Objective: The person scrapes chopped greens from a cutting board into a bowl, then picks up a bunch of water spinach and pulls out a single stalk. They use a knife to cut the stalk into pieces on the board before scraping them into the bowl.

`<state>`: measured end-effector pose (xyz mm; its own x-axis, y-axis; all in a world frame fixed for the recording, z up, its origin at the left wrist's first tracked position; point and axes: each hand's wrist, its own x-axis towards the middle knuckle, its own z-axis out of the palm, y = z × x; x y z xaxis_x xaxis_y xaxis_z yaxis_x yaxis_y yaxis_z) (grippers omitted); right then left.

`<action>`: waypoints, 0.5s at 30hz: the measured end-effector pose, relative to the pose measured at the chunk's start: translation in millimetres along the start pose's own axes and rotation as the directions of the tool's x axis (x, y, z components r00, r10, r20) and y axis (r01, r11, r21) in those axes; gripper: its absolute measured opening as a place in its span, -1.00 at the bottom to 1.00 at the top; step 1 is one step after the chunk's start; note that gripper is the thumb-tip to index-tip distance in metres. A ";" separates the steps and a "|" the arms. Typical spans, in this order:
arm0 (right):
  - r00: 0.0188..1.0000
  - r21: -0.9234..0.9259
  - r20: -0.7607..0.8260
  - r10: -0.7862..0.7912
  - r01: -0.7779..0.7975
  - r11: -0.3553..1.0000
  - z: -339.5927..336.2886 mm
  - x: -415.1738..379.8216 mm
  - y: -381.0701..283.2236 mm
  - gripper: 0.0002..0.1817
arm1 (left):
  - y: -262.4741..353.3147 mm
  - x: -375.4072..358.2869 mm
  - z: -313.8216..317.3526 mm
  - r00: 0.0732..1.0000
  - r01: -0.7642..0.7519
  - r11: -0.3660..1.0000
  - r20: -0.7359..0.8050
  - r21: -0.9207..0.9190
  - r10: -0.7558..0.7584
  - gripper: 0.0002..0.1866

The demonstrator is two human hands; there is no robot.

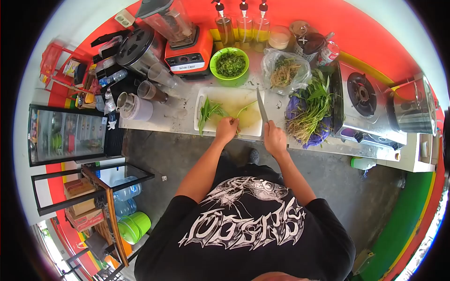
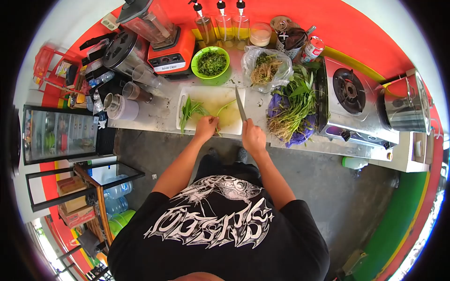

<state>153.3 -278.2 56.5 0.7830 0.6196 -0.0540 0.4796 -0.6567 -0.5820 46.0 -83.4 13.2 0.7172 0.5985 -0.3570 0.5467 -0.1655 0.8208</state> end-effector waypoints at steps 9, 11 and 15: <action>0.968 -0.145 0.205 -0.147 0.178 0.973 35.6 20.3 -29.6 -0.74 | 7.5 5.7 -4.6 0.985 0.168 0.985 0.043 -0.042 -0.166 -0.60; 0.969 -0.177 0.200 -0.142 0.179 0.968 40.1 24.3 -32.8 -0.75 | 7.2 5.5 -5.4 0.989 0.144 0.988 0.036 -0.054 -0.142 -0.60; 0.958 -0.230 0.256 -0.131 0.192 0.954 48.5 20.6 -37.0 -0.79 | 1.3 9.2 -7.1 0.992 0.108 0.994 0.074 -0.026 -0.106 -0.61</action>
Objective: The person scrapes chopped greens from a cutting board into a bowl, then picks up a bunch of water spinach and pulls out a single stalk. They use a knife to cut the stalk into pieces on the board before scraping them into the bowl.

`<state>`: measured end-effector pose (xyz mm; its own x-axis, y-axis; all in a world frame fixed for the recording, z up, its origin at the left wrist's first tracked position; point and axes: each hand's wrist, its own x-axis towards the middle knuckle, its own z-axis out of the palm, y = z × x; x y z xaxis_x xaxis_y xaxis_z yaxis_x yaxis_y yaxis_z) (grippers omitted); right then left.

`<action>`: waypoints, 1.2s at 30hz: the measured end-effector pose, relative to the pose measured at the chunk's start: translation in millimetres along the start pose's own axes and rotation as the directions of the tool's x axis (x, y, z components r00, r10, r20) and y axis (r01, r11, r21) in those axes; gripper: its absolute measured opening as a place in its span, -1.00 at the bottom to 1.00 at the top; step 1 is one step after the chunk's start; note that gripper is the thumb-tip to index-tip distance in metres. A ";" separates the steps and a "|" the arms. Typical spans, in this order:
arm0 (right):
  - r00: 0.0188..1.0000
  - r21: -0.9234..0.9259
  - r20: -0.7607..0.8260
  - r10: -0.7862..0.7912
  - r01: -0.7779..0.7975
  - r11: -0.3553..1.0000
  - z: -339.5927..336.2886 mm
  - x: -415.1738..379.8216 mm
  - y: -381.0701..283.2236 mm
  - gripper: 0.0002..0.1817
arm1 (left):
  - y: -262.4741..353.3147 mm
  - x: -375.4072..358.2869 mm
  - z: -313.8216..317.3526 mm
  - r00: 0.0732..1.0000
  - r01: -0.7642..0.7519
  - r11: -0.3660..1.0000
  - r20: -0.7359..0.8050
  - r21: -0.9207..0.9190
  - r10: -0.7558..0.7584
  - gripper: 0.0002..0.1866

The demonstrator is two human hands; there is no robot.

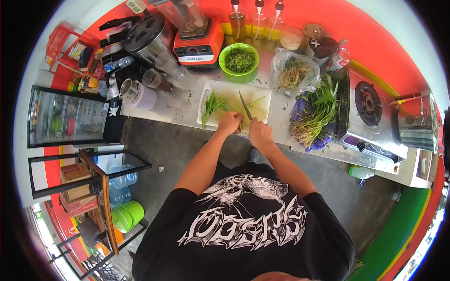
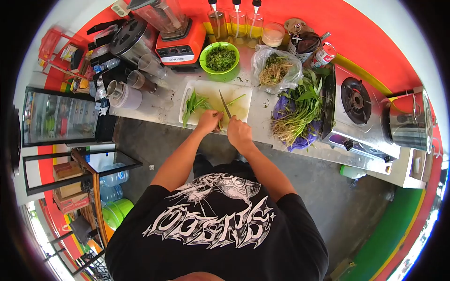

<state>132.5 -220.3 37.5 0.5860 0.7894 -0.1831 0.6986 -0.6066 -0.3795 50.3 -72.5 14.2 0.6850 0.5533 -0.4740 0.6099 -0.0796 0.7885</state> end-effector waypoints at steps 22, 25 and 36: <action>0.992 0.117 0.029 0.126 -0.129 0.985 4.7 26.9 -16.0 -0.71 | -10.8 1.3 -17.0 0.982 0.048 0.974 0.191 -0.221 -0.006 -0.68; 0.999 0.348 -0.023 -0.024 0.030 0.937 0.2 30.5 2.0 -0.53 | -14.4 -8.4 -15.9 0.995 -0.073 0.932 0.039 -0.354 0.093 -0.72; 0.980 0.961 0.193 0.039 -0.197 0.193 -87.9 12.0 -8.7 -0.40 | 44.7 -58.4 -50.1 0.963 -0.241 0.954 -0.166 -0.180 0.212 -0.74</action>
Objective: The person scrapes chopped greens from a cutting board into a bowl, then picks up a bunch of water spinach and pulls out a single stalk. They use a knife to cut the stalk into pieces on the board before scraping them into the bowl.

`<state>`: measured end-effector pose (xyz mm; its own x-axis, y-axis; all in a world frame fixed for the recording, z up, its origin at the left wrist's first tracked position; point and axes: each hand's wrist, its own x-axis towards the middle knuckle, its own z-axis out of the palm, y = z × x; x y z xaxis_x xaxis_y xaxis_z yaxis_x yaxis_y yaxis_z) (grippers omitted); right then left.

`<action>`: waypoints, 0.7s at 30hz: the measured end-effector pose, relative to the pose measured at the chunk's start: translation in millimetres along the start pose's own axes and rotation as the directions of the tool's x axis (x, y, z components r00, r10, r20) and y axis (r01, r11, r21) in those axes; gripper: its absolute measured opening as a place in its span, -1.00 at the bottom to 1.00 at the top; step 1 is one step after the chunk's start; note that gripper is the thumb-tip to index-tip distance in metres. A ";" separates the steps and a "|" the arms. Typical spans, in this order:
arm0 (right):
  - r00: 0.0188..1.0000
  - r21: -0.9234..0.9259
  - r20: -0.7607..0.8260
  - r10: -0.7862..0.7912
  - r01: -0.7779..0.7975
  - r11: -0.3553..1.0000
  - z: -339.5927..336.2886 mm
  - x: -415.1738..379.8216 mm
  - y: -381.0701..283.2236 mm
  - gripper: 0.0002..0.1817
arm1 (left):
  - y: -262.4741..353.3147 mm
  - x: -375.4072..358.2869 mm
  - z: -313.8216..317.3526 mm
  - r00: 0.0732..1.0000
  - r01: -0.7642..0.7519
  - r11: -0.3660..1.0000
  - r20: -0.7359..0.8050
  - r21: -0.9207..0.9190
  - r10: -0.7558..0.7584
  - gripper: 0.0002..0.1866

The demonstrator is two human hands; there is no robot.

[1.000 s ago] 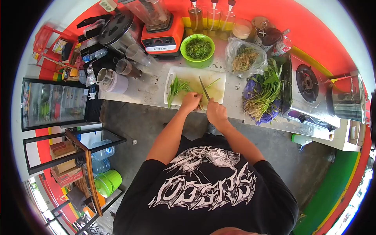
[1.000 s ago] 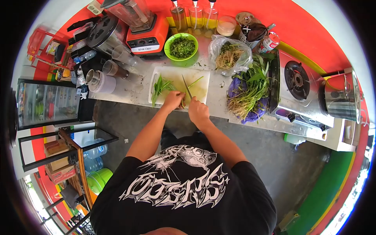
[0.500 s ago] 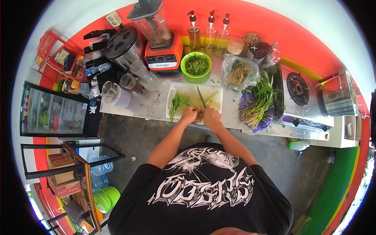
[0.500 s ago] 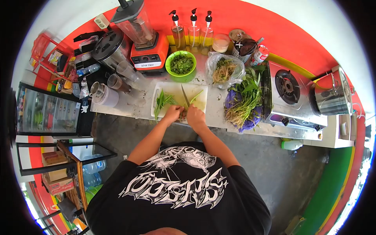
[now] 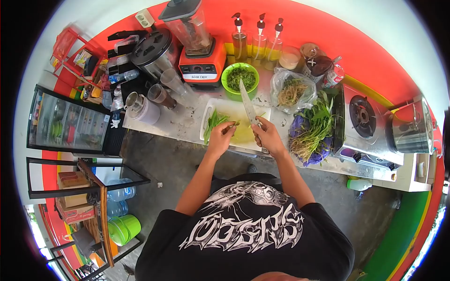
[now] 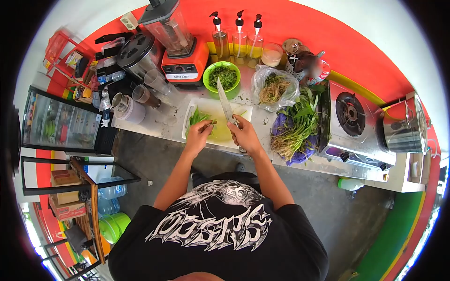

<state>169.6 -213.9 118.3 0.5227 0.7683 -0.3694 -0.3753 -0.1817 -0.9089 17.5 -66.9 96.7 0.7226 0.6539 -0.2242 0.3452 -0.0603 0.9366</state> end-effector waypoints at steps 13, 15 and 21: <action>0.978 -0.118 0.062 -0.197 0.203 0.972 0.6 -28.4 -14.7 -0.63 | 29.6 -10.2 15.0 0.992 -0.123 0.905 -0.026 -0.407 0.123 -0.80; 0.979 -0.191 0.090 -0.185 0.200 0.961 -4.2 -31.4 -16.8 -0.62 | 31.1 -9.2 11.8 0.988 -0.139 0.881 -0.003 -0.452 0.154 -0.78; 0.908 -0.427 0.170 -0.382 0.418 0.802 -0.7 -53.9 -43.0 -0.64 | 45.9 -14.4 10.8 0.993 -0.114 0.801 -0.051 -0.588 0.104 -0.57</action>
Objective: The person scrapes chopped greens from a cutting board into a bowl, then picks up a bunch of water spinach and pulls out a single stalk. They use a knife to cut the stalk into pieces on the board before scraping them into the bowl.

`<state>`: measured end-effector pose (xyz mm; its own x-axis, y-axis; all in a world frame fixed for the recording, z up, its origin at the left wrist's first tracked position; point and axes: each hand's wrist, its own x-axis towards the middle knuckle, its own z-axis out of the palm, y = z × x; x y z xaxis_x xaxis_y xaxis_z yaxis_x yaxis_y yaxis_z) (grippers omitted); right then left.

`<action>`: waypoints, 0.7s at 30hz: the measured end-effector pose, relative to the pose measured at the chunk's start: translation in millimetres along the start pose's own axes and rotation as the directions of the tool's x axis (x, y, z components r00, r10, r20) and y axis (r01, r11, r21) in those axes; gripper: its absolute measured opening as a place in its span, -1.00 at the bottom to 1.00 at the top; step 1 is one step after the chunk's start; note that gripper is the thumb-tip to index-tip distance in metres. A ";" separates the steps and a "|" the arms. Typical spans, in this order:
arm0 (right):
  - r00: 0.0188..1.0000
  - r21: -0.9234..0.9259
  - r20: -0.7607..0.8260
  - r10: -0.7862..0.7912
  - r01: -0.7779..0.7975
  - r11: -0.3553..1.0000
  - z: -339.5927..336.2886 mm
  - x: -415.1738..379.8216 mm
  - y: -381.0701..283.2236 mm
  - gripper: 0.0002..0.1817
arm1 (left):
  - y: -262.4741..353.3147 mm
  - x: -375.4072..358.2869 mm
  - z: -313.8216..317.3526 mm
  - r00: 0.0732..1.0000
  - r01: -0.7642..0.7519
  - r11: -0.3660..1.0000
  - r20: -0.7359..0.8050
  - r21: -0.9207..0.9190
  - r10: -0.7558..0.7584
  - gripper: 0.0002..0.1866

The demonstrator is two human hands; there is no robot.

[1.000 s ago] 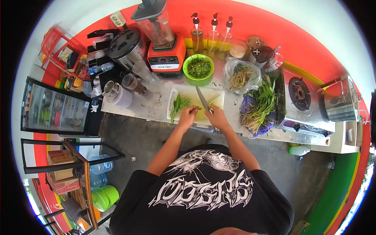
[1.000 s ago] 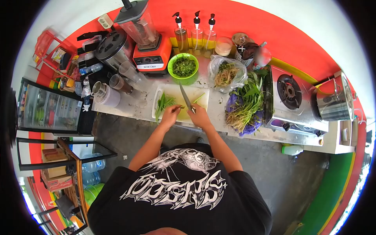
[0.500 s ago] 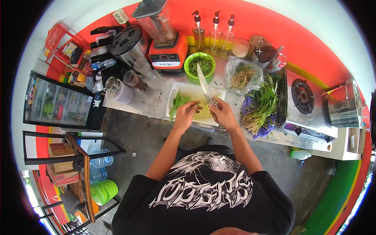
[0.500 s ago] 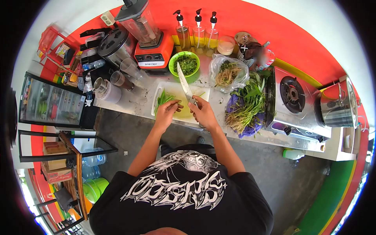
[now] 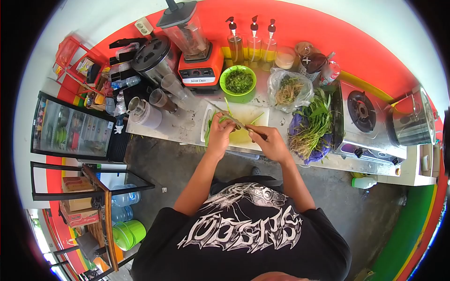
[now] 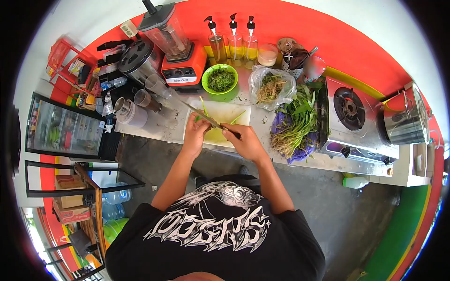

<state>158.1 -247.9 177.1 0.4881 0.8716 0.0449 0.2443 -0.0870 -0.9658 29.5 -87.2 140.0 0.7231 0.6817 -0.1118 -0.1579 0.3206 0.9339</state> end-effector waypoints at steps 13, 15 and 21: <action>0.982 -0.230 0.112 -0.152 0.175 0.957 -28.2 -16.9 -29.4 -0.58 | 30.0 -9.0 5.2 0.997 -0.001 0.999 0.081 0.039 -0.002 -0.67; 0.981 -0.229 0.108 -0.159 0.181 0.957 -29.6 -18.3 -28.0 -0.58 | 30.0 -9.2 6.1 0.994 0.002 1.000 0.106 0.022 -0.004 -0.65; 0.981 -0.215 0.109 -0.161 0.181 0.960 -33.7 -21.6 -27.4 -0.59 | 27.3 -10.1 7.7 0.993 -0.008 1.000 0.121 0.009 0.006 -0.65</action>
<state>169.1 -280.6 211.3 0.3486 0.9215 0.1714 0.5028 -0.0295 -0.8639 23.1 -90.4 169.3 0.7980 0.5992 -0.0639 -0.1571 0.3092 0.9379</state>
